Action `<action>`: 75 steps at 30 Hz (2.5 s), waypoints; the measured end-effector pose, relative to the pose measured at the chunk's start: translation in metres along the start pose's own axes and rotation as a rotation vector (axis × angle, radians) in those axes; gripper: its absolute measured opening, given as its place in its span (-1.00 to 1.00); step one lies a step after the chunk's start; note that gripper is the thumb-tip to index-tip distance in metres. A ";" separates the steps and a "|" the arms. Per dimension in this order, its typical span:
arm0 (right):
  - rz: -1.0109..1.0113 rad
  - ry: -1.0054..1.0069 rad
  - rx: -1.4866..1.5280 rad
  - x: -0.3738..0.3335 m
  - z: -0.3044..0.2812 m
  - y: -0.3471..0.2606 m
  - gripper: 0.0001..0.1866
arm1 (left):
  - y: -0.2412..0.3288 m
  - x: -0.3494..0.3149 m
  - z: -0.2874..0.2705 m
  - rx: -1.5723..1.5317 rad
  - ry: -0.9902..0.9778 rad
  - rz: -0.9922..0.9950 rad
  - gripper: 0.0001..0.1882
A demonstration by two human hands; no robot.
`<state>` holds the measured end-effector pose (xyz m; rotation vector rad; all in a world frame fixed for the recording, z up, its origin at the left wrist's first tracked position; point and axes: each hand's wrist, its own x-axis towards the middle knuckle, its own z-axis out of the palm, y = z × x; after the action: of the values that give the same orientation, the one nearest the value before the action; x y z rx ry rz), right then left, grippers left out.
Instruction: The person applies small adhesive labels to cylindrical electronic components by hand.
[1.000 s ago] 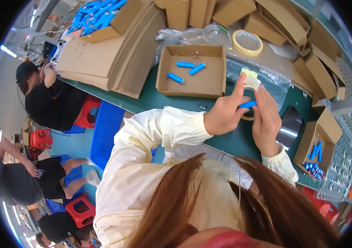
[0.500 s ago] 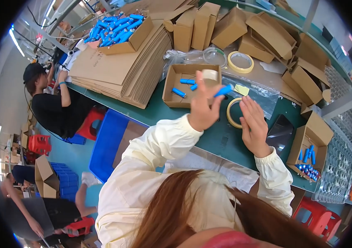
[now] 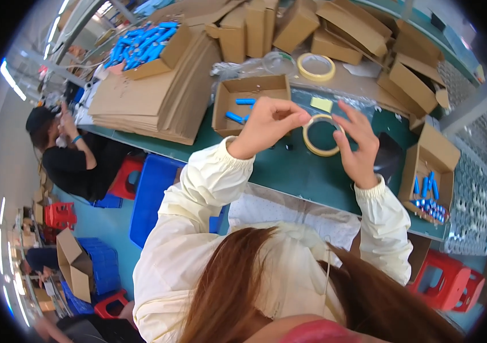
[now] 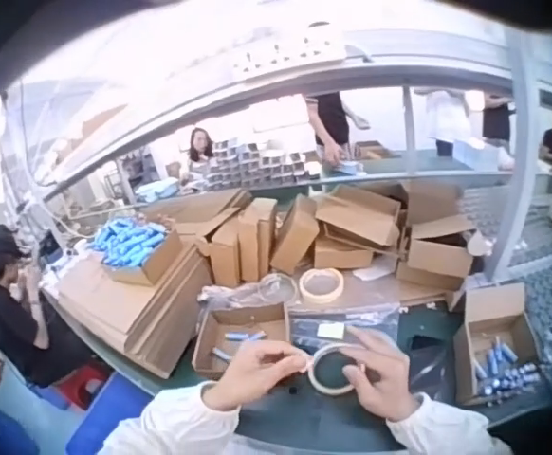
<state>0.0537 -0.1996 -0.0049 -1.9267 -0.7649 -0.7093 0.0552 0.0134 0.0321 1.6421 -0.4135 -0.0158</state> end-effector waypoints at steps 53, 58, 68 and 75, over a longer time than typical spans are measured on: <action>-0.195 -0.084 -0.344 0.000 -0.005 0.011 -0.81 | -0.067 0.008 0.060 -0.132 -0.073 -0.022 -0.84; -0.241 -0.049 -0.429 -0.003 -0.002 0.011 -0.83 | -0.068 0.008 0.061 -0.074 -0.069 -0.013 -0.83; -0.666 0.404 0.243 0.001 0.035 0.077 -0.89 | -0.066 0.007 0.063 -0.324 -0.088 -0.079 -0.76; 0.272 -0.142 0.179 -0.013 -0.008 0.024 -0.93 | -0.069 0.014 0.056 -0.196 -0.093 -0.058 -0.86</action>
<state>0.0615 -0.2190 -0.0239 -1.8831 -0.6129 -0.3301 0.0717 -0.0406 -0.0378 1.4626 -0.4213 -0.1721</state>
